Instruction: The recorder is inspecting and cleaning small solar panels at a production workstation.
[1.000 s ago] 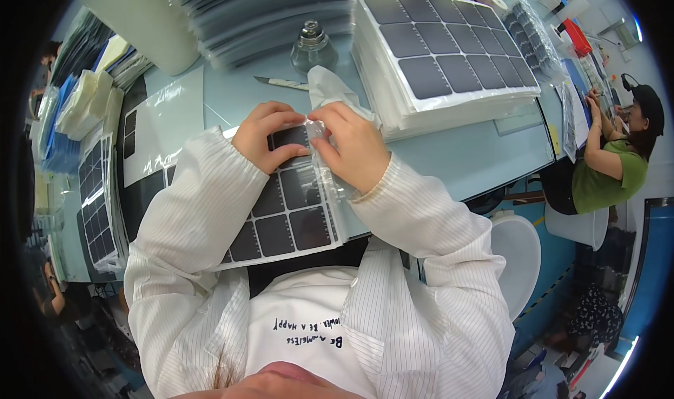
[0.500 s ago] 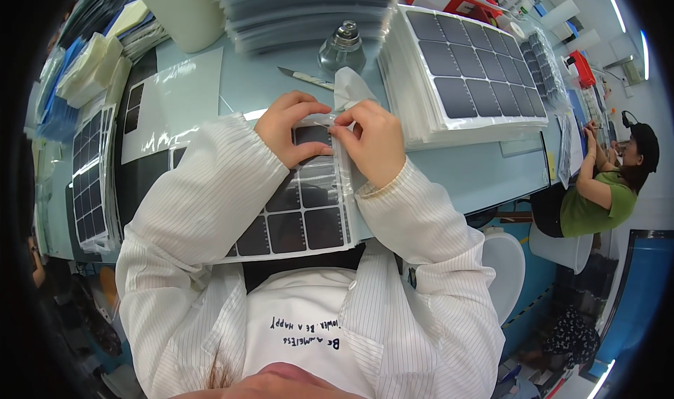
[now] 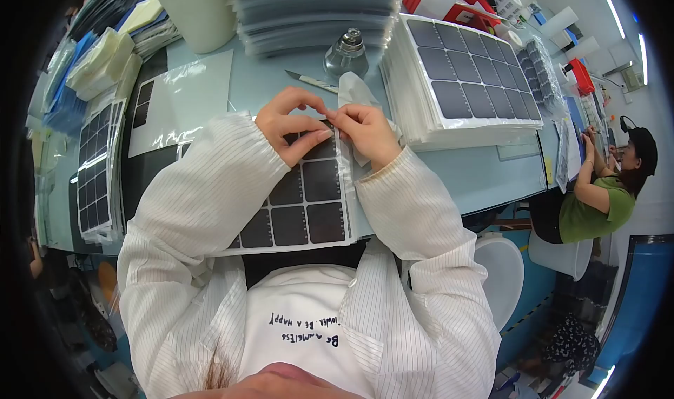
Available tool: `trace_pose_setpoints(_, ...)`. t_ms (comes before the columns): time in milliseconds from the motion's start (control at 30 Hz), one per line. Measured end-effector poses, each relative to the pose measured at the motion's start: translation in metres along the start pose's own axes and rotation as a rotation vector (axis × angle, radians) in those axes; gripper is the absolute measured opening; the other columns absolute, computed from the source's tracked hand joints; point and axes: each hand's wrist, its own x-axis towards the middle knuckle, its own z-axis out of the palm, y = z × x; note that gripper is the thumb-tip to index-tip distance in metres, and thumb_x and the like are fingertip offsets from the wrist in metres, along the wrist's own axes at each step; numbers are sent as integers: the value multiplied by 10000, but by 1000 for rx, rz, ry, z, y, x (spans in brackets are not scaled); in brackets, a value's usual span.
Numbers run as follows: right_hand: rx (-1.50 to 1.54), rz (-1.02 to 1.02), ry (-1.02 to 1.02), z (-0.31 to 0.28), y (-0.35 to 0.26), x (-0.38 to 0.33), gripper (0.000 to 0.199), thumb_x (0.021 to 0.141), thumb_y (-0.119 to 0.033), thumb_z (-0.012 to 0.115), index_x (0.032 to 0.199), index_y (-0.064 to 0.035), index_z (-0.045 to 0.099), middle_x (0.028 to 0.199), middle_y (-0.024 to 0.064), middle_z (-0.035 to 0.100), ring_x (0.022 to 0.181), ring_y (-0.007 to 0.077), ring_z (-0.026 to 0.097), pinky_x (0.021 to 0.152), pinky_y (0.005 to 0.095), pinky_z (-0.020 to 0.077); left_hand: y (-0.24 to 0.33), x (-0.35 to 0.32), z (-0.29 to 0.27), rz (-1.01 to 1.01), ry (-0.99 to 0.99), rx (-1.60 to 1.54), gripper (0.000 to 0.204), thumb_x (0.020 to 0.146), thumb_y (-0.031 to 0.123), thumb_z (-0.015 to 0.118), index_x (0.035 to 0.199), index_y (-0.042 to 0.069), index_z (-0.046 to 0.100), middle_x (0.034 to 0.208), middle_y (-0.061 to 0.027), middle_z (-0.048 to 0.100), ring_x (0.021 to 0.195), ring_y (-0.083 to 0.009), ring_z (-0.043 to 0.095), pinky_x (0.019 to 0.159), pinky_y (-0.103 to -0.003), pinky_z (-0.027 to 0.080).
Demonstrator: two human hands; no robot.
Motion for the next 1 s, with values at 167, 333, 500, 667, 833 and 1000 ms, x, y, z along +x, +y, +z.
trace_pose_setpoints(167,-12,-68,33,-8,23,5,204,861,-205,626,751,-34,629,611,-61,501,557,17,413,507,174,298,29,-44,-39,-104,-257,-68,88,758,121,694,811,51,695,878,-108,662,872,-271,631,841,-415,472)
trace_pose_setpoints(333,-151,-218,75,-10,31,3,214,876,-206,607,748,-35,612,617,-73,489,573,11,399,527,172,293,66,-143,-140,-554,-209,-155,112,800,89,621,861,39,701,852,-95,691,885,-222,654,887,-408,443)
trace_pose_setpoints(500,-243,-305,16,-12,36,9,216,893,-210,583,772,-32,606,650,-68,501,589,10,403,542,175,305,112,-347,-290,-956,553,-206,32,808,19,555,811,-6,536,733,-73,555,593,-120,498,532,-232,401)
trace_pose_setpoints(667,-74,-199,13,-5,24,0,180,900,-199,568,792,-63,613,634,-95,472,536,-12,344,467,164,232,234,-554,-414,-874,959,-88,447,911,481,408,942,81,604,580,-98,521,466,-146,454,420,-249,366)
trace_pose_setpoints(833,-144,-209,11,-2,22,-1,192,898,-212,573,770,-73,608,594,-105,439,497,-12,320,449,161,216,256,-580,-378,-1969,1164,859,667,823,681,386,883,85,681,689,-111,626,548,-210,562,535,-314,464)
trace_pose_setpoints(1000,-157,-140,20,-1,19,-2,210,902,-232,569,781,-66,614,598,-93,448,502,-6,336,458,163,233,201,-559,-300,-2053,708,1112,512,827,527,556,903,35,680,810,-100,660,705,-223,601,686,-317,469)
